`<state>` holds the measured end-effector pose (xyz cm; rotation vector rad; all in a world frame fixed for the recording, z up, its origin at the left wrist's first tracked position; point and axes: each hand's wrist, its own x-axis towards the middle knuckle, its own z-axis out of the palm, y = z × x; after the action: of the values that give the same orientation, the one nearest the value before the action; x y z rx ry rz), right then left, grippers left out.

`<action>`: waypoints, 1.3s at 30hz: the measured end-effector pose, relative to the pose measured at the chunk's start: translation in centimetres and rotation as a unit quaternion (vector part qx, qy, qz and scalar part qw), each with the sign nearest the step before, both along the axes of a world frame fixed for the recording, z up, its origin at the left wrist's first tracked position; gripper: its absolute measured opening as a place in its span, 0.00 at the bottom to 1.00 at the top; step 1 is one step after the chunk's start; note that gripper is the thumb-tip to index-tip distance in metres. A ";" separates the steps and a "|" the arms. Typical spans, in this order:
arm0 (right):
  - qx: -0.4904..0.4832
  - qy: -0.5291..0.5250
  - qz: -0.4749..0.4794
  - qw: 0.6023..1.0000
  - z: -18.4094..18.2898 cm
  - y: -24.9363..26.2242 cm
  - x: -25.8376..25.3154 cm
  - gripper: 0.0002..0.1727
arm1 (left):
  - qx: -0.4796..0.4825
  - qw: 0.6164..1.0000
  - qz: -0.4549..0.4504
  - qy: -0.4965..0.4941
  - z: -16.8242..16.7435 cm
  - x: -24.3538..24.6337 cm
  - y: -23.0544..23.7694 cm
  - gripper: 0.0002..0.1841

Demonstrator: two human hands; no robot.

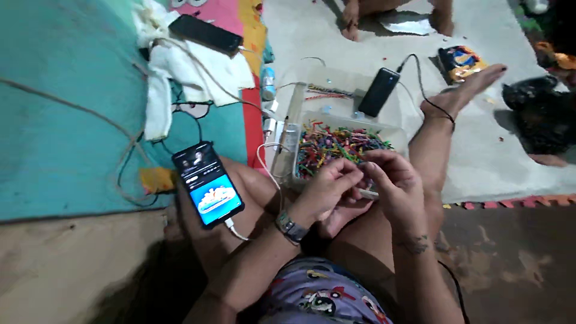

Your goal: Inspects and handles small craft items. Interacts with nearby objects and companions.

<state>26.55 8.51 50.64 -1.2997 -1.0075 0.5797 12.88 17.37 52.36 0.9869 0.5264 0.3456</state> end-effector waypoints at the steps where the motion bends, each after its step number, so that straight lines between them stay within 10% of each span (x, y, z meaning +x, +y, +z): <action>1: 0.008 -0.008 -0.004 1.000 -0.1 0.1 -0.3 0.13 | -0.009 1.000 -0.001 -0.004 -0.2 -0.1 0.0 0.03; 14: -0.007 0.065 0.074 0.995 -0.7 0.8 -0.8 0.08 | 0.006 0.999 0.012 -0.046 -1.2 -1.6 0.5 0.02; 22: 0.032 0.138 0.253 0.957 -0.6 1.7 -0.1 0.09 | -0.314 0.923 -0.137 -0.174 -1.4 -2.7 0.7 0.11; 25: 0.005 0.148 0.135 0.980 -0.5 2.0 -1.3 0.04 | 0.029 0.993 0.028 -0.111 -1.1 -2.6 0.2 0.04; 27: -0.034 0.115 0.028 0.992 -0.1 2.2 -2.6 0.07 | 0.378 0.910 0.170 -0.010 -1.9 -1.9 -0.5 0.05; 29: -0.042 0.033 -0.029 0.998 0.2 2.3 -3.5 0.08 | 0.496 0.838 0.225 0.033 -2.6 -1.4 -1.1 0.03; 34: -0.029 0.115 0.176 0.977 0.6 1.9 -1.5 0.11 | 0.013 0.992 0.085 -0.091 -0.1 -2.7 -0.7 0.05; 39: 0.042 0.193 0.298 0.934 0.3 1.5 -0.9 0.12 | -0.337 0.918 -0.096 -0.184 1.0 -3.0 -1.1 0.14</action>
<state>25.62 10.04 50.95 -0.7430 -1.0730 1.1903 9.88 16.25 53.35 0.2828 0.1707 0.1442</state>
